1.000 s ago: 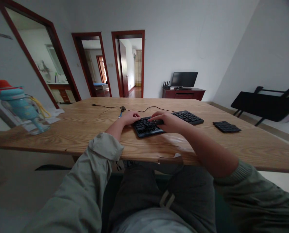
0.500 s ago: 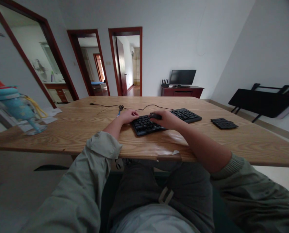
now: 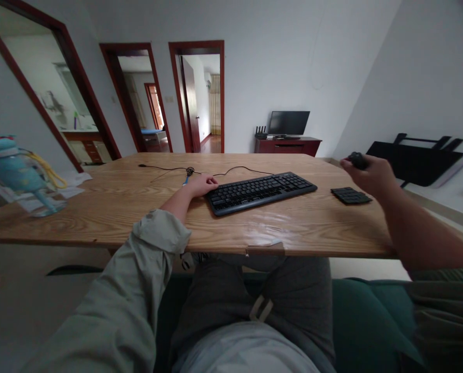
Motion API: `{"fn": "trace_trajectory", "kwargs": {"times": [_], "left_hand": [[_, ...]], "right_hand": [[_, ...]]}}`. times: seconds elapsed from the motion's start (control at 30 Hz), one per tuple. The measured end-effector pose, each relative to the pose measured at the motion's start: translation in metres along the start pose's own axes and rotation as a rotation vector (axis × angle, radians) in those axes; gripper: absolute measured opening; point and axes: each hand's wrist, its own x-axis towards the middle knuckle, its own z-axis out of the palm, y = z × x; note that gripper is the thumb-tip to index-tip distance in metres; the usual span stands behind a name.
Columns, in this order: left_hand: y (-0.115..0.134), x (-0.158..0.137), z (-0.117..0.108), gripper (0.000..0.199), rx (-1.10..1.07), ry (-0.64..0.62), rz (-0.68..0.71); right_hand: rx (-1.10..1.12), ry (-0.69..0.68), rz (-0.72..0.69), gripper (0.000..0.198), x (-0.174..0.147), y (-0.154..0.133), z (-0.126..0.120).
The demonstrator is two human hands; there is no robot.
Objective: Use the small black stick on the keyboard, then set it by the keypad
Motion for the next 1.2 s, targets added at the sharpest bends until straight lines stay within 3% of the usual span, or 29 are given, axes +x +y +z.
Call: {"fn": "trace_trajectory", "kwargs": {"times": [0.13, 0.23, 0.3, 0.43, 0.5, 0.57, 0.8, 0.97, 1.2], "left_hand": [[0.002, -0.001, -0.001, 0.021, 0.003, 0.005, -0.002], [-0.002, 0.001, 0.000, 0.023, -0.017, 0.001, 0.012], [-0.004, 0.003, 0.000, 0.025, -0.017, -0.001, 0.018], [-0.006, 0.004, 0.000, 0.027, -0.011, -0.010, 0.012], [-0.006, 0.004, 0.000, 0.027, -0.026, -0.016, 0.012], [-0.005, 0.003, 0.000, 0.026, -0.042, -0.016, 0.009], [-0.005, 0.002, -0.001, 0.027, -0.014, -0.013, 0.010], [-0.005, 0.003, -0.001, 0.028, 0.001, -0.024, 0.017], [-0.009, 0.005, -0.001, 0.034, 0.013, -0.025, 0.005]], "right_hand": [[-0.192, 0.193, 0.101, 0.039, -0.013, 0.080, -0.008], [-0.242, 0.314, 0.137, 0.043, -0.022, 0.115, -0.013], [-0.278, 0.264, 0.197, 0.044, -0.026, 0.129, -0.017], [-0.407, -0.087, 0.304, 0.049, -0.032, 0.142, -0.024], [-0.442, -0.219, 0.287, 0.051, -0.032, 0.144, -0.025], [-0.449, -0.267, 0.265, 0.051, -0.031, 0.142, -0.026], [-0.242, -0.164, 0.251, 0.044, -0.055, 0.104, -0.031], [-0.084, -0.424, 0.001, 0.032, -0.082, 0.064, -0.034], [-0.106, -0.498, -0.022, 0.041, -0.077, 0.061, -0.030]]}}
